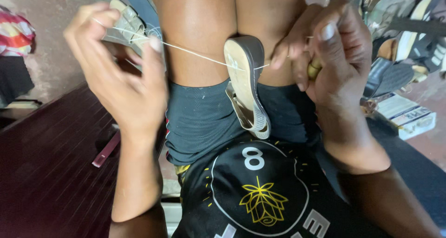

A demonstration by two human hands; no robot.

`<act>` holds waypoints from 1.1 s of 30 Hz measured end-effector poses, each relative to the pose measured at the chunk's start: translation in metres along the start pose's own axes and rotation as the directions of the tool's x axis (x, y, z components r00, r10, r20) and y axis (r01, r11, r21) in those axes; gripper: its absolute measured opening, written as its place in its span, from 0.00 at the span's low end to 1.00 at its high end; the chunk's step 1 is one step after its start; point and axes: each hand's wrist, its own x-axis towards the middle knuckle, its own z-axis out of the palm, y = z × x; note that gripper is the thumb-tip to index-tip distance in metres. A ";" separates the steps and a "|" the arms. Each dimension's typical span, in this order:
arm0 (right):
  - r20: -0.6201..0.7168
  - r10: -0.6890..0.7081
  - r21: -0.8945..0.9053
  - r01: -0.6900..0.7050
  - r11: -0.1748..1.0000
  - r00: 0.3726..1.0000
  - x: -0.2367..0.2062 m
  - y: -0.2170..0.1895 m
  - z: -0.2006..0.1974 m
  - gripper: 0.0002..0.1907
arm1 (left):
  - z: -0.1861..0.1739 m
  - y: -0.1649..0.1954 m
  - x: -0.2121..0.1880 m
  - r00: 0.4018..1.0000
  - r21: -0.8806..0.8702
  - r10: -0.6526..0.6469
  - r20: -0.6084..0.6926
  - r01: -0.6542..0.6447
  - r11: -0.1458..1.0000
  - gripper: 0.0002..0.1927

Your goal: The person sews a beige sandal using a needle and white thread. They repeatedly push the needle through the sole and pull the thread tight, working on the sandal held on their lap.

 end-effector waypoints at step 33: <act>-0.530 0.082 -0.152 -0.190 0.970 0.844 -0.091 -0.024 0.002 0.09 | 0.048 0.070 -0.067 0.893 -0.136 0.407 0.193 -0.387 0.912 0.39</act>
